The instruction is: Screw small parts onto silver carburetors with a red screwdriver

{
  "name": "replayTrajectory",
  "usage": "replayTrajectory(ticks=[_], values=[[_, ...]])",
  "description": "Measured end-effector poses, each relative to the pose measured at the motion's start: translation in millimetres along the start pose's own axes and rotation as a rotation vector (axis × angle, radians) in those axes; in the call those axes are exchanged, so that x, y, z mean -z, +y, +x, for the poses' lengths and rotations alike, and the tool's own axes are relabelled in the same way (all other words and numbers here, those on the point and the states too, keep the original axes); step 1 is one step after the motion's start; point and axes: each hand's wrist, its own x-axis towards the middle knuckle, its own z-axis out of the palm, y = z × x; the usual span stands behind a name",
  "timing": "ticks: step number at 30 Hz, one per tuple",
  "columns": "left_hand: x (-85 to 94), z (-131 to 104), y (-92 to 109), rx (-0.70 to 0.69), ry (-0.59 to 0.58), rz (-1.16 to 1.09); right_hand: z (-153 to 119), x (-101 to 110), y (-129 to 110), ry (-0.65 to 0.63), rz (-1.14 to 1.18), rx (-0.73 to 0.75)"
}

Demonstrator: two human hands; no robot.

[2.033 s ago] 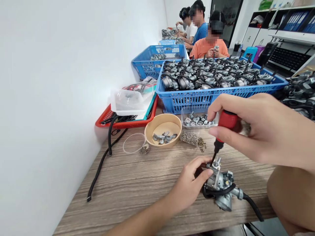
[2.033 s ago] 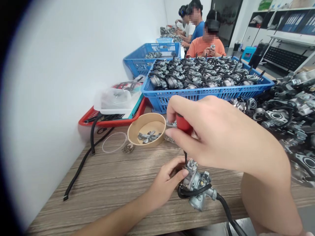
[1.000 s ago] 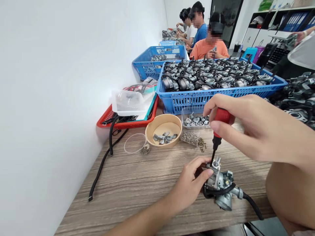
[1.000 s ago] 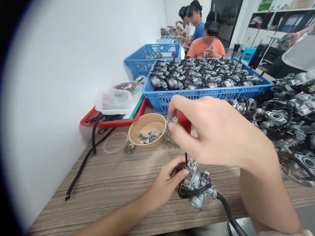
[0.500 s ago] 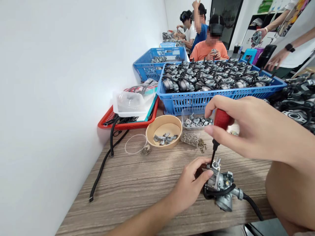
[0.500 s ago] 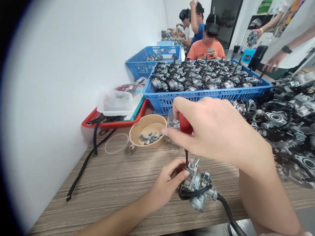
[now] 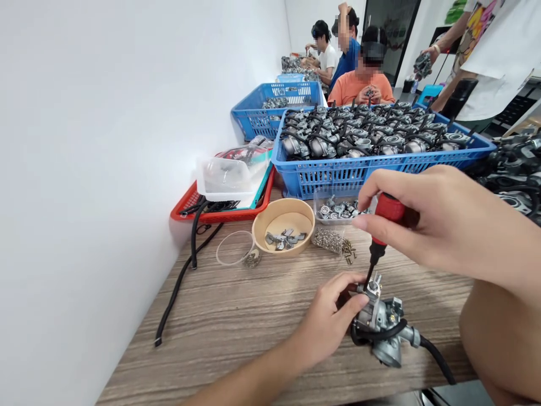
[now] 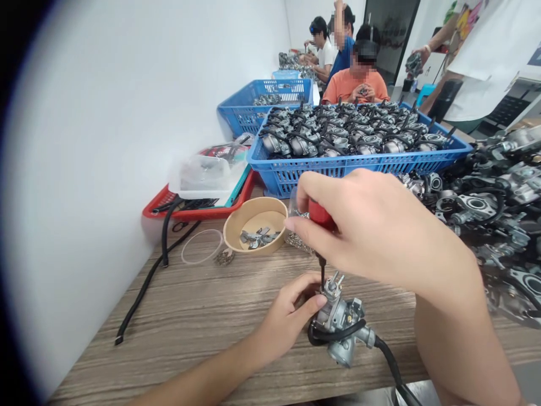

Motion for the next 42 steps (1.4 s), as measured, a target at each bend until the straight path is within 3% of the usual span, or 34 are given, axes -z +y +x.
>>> replayTrajectory(ticks=[2, 6, 10, 15, 19, 24, 37, 42], values=[[0.0, 0, 0, -0.003, -0.003, 0.008, 0, 0, 1, 0.037, -0.035, -0.027], [0.3, 0, 0, -0.005, 0.001, 0.009, 0, 1, 2, -0.019, 0.087, 0.092], [0.7, 0, 0, -0.014, -0.004, 0.017, 0, 1, 3, 0.030, -0.027, -0.008], [0.6, 0, 1, -0.001, -0.006, 0.009, -1, 1, 6, -0.044, 0.133, 0.093], [0.7, 0, 3, -0.008, -0.005, 0.005, -2, 0, 6, 0.019, 0.019, 0.013], [1.3, 0, 3, -0.005, -0.007, 0.007, 0, 2, 8, -0.061, 0.156, 0.117], [0.6, 0, 0, -0.029, 0.000, 0.016, -8, 2, 9, -0.034, 0.124, -0.009], [0.2, 0, -2, -0.058, 0.015, 0.016, -7, 2, 15, -0.145, 0.282, 0.102]])
